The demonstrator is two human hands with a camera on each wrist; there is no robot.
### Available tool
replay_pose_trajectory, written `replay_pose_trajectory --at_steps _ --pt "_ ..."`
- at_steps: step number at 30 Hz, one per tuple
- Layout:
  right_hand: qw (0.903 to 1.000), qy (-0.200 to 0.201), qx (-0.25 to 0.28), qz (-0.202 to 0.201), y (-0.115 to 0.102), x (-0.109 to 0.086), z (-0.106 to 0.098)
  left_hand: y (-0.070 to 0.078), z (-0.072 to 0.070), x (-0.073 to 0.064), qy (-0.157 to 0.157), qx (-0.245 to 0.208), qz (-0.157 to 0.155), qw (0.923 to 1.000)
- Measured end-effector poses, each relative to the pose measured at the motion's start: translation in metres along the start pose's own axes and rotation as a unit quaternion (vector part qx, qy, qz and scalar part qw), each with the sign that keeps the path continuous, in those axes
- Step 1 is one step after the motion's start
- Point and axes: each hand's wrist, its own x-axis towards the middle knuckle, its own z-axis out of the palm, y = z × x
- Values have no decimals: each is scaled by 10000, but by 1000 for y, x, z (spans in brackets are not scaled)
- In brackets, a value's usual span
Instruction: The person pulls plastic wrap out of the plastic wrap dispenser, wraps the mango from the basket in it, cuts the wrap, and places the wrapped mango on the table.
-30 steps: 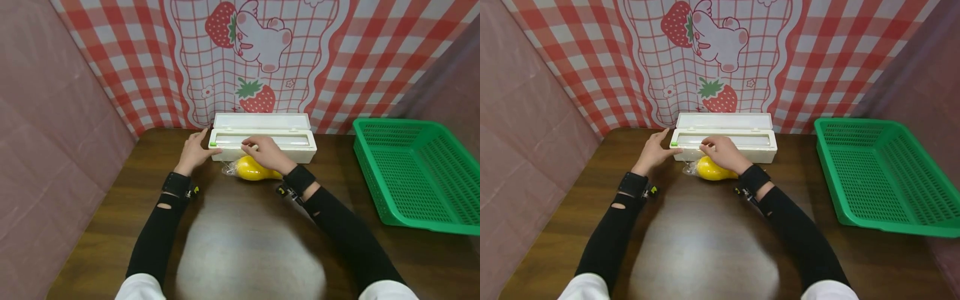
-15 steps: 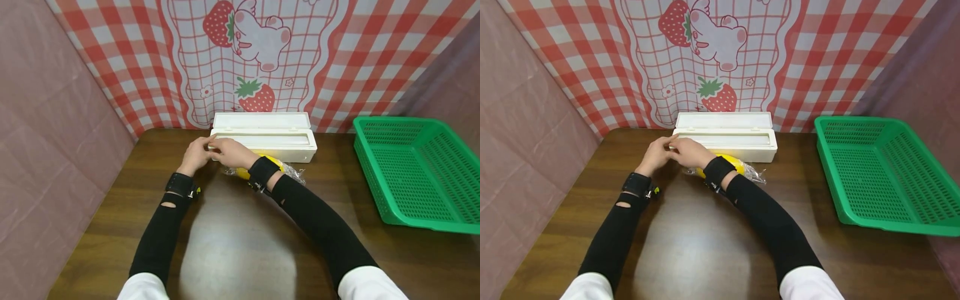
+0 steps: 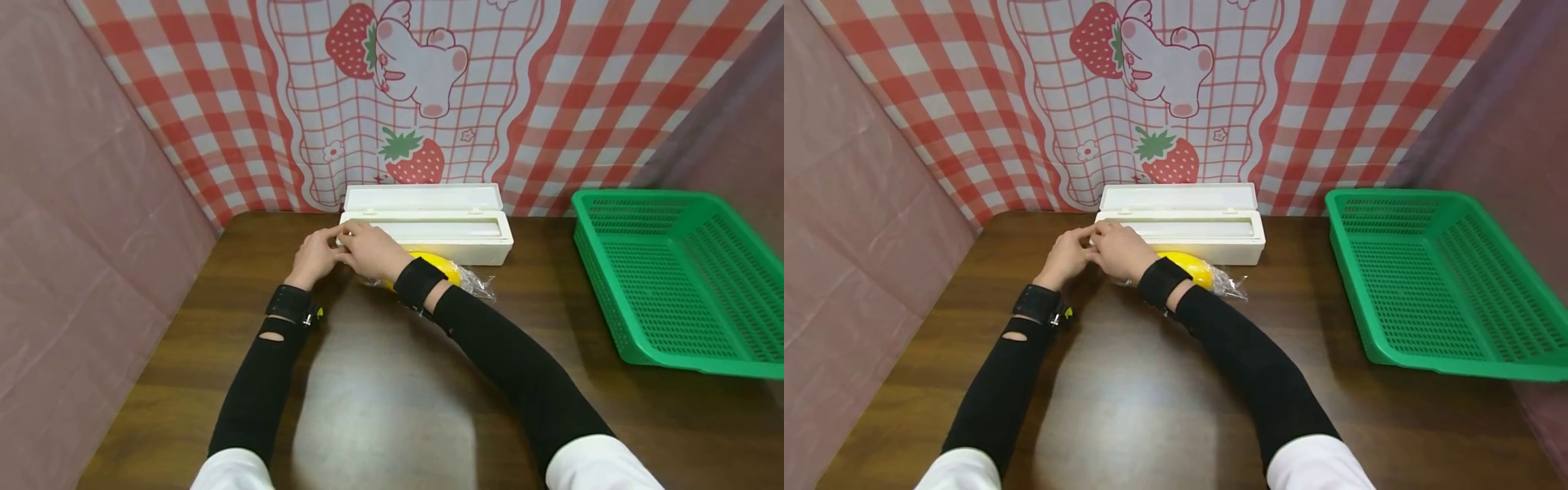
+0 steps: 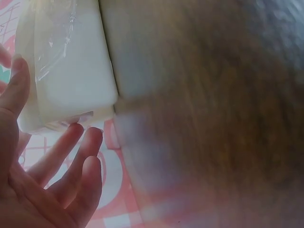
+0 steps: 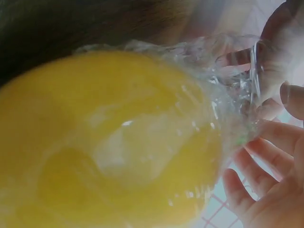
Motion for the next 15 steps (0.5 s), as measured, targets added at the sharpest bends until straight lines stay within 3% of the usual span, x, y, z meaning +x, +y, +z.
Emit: replay_pose_trajectory --at_steps 15 --pt "9991 -168 -347 203 -4 -1 -6 -3 -1 -1 -5 85 61 9999"
